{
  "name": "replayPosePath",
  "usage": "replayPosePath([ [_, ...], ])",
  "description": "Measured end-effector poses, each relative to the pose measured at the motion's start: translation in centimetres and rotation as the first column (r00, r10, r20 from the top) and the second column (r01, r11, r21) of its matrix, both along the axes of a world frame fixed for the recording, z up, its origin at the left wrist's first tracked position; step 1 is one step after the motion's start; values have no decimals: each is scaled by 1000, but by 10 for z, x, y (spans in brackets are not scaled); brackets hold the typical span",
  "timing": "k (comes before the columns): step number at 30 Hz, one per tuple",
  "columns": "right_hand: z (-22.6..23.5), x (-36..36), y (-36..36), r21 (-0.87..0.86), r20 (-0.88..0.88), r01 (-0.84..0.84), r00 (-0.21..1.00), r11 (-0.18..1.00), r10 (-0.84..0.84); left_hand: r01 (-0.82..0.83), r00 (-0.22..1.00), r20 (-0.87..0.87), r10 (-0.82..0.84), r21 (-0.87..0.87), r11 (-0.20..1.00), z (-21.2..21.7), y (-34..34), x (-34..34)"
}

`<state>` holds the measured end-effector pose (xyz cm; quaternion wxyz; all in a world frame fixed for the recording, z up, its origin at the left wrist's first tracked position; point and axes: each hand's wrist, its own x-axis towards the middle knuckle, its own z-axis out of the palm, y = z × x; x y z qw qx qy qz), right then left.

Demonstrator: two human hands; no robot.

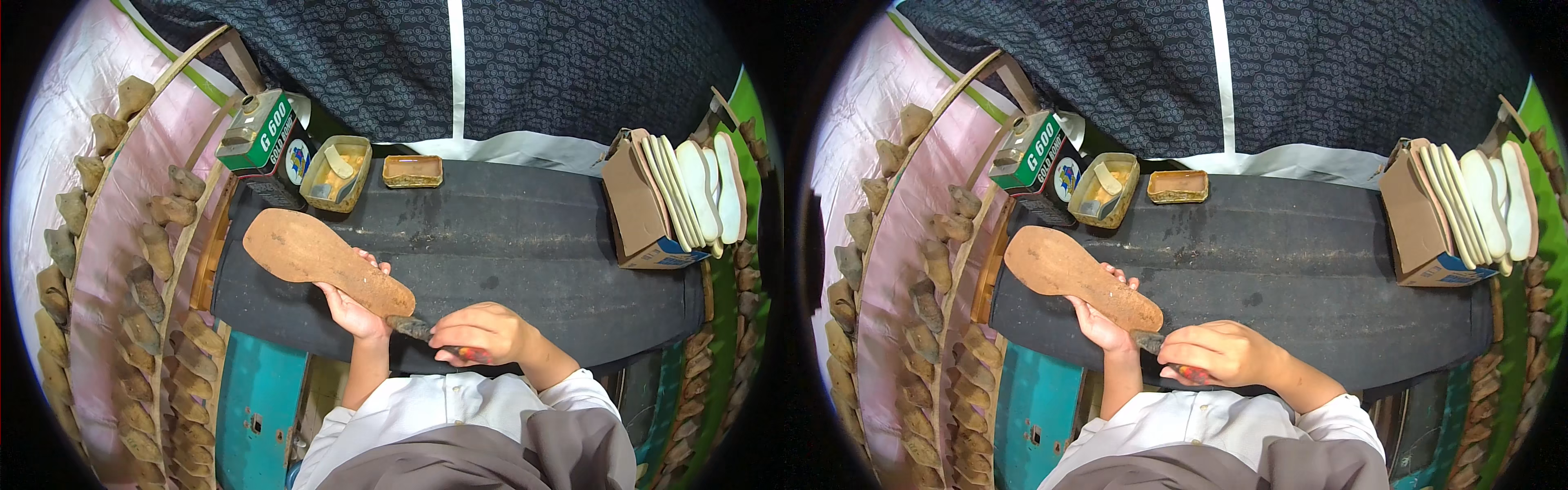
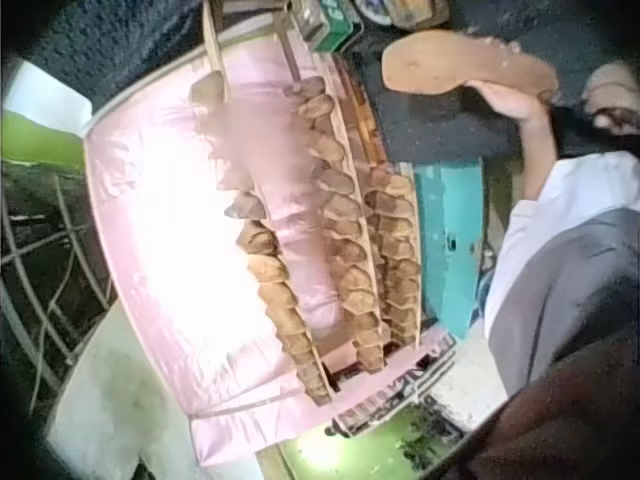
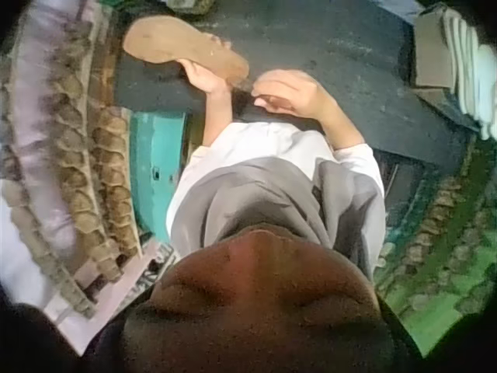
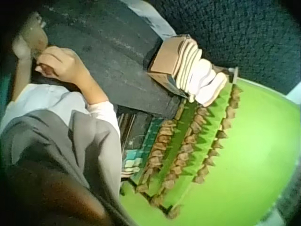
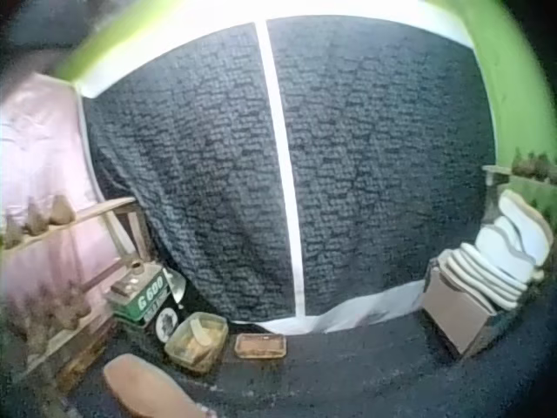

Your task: Applying glue to the underside of a shoe sole using a brush.

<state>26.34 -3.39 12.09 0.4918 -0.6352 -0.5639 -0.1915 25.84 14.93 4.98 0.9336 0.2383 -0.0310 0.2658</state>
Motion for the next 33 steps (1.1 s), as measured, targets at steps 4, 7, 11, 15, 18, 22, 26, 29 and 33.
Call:
replayPosePath([
  [4,1,3,-3,-119,-9,-59,998,991,58,-60,996,-67,58,-24,998,3,-2,-2],
  [7,5,5,-9,-196,13,0,1000,981,3,-13,996,-86,5,-90,996,-3,-1,-1],
  [11,4,6,-9,-65,26,61,998,996,-59,-27,996,-86,20,-77,997,-4,-2,2],
  [15,1,2,-4,-91,-16,-111,994,990,110,4,996,-88,-11,-72,997,-2,-4,4],
  [18,1,6,-8,-185,-31,-73,997,980,68,-30,996,-85,25,-59,998,-4,-3,3],
  [22,5,15,-14,-219,20,118,993,969,-117,4,998,-55,-9,-101,995,-6,1,2],
  [26,7,8,-9,-16,-41,-76,996,997,76,7,999,-44,-10,-78,997,-10,1,4],
  [29,1,8,-6,-82,-55,-115,992,990,111,7,998,-61,-11,-71,997,-7,-2,5],
  [33,1,15,-12,-190,2,46,999,981,-46,-23,996,-83,16,-83,996,-6,-1,2],
])
